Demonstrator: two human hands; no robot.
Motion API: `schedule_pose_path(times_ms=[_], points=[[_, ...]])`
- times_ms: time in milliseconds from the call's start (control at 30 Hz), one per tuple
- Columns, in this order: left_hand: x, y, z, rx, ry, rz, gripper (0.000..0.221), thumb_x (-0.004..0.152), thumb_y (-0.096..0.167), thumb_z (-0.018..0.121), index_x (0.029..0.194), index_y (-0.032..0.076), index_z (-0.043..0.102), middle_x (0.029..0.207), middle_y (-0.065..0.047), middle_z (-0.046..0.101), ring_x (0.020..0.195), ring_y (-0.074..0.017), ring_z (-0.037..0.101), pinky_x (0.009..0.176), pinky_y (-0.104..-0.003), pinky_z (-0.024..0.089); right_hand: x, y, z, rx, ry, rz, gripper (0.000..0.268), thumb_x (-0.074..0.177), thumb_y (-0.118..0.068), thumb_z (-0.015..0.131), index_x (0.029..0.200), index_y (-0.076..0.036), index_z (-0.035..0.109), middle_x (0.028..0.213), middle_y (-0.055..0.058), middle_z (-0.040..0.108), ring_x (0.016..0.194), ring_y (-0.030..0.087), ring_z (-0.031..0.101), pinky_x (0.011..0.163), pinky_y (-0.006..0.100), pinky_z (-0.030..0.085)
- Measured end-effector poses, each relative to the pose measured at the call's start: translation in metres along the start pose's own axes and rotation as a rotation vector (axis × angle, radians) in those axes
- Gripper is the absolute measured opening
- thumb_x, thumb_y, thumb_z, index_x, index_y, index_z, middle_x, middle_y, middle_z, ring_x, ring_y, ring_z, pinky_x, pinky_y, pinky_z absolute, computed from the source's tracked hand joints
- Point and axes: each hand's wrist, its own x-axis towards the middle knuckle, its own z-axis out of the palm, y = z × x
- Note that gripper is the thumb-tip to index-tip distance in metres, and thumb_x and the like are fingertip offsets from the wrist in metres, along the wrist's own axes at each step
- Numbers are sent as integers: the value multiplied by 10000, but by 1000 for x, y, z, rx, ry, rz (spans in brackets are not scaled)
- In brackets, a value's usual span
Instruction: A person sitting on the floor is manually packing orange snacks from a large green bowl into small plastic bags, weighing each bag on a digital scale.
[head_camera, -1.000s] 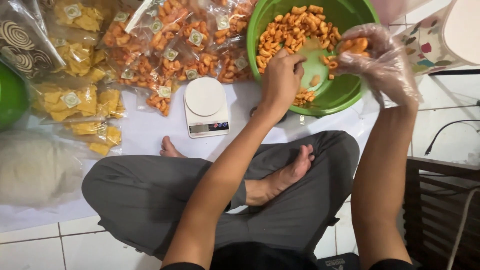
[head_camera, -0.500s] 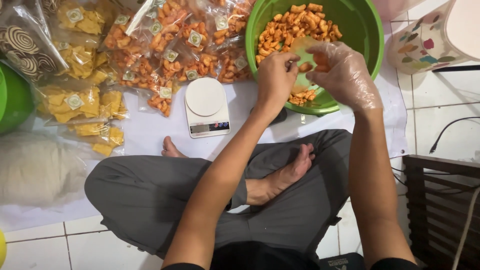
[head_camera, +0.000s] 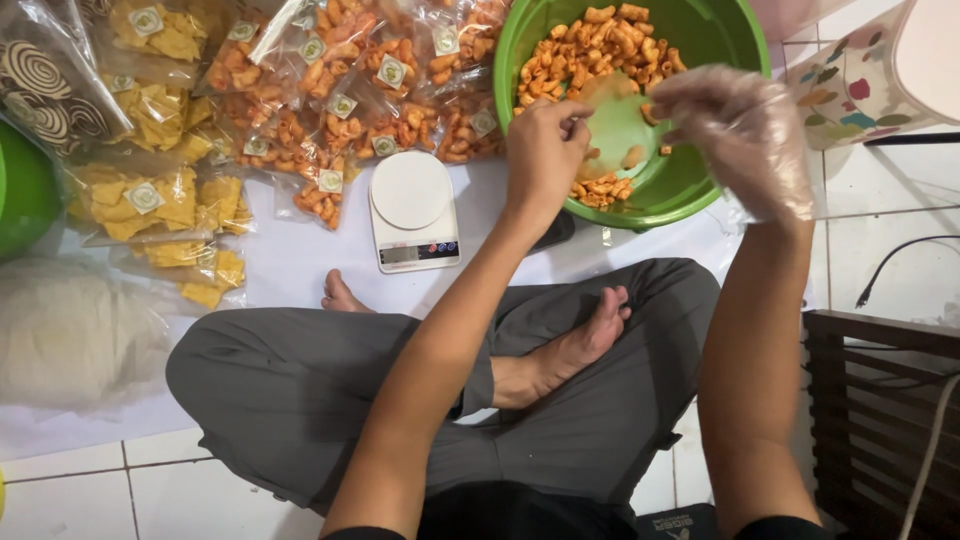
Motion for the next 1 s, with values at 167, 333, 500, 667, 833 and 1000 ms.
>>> schedule_pose_path(times_ms=[167, 333, 500, 667, 833, 1000], points=[[7, 0, -13, 48, 29, -1, 203, 825, -33, 702, 1007, 10, 782, 824, -67, 684, 588, -104, 708, 528, -182, 609, 15, 59, 1, -165, 202, 11, 321, 876, 206, 505, 1036, 29, 721, 956, 130, 733, 746, 150, 681, 677, 196, 637], [8, 0, -23, 17, 82, 101, 183, 815, -36, 703, 981, -13, 777, 810, -74, 707, 611, -133, 736, 568, -206, 612, 31, 90, 38, -939, -453, 568, 718, 873, -472, 743, 1464, -100, 575, 1172, 148, 725, 844, 300, 710, 794, 424, 587], [4, -2, -23, 10, 64, 84, 177, 808, -37, 698, 965, -13, 777, 801, -72, 688, 596, -132, 716, 564, -223, 598, 45, 168, 76, -1032, -683, 454, 503, 888, -592, 623, 1003, -107, 688, 961, 130, 657, 803, 332, 652, 793, 434, 538], [4, -2, -23, 90, 61, 122, 189, 802, -24, 715, 974, 12, 787, 798, -58, 688, 588, -122, 691, 563, -220, 595, 41, 174, 86, -915, -503, 220, 308, 891, -331, 656, 1058, -85, 738, 977, 147, 749, 792, 390, 669, 699, 475, 530], [2, -1, -23, 80, 60, 100, 190, 796, -23, 705, 962, 17, 790, 793, -60, 699, 579, -116, 671, 549, -225, 577, 39, 147, 71, -543, -447, 678, 352, 834, -86, 629, 1137, -175, 786, 1051, -4, 771, 858, 186, 666, 711, 311, 491], [1, -1, -28, 92, 37, 95, 189, 807, -23, 712, 976, 17, 789, 807, -59, 699, 589, -116, 686, 554, -218, 588, 38, 118, 54, -555, -451, 612, 161, 856, -139, 703, 939, -15, 764, 851, 77, 760, 699, 214, 647, 660, 357, 500]])
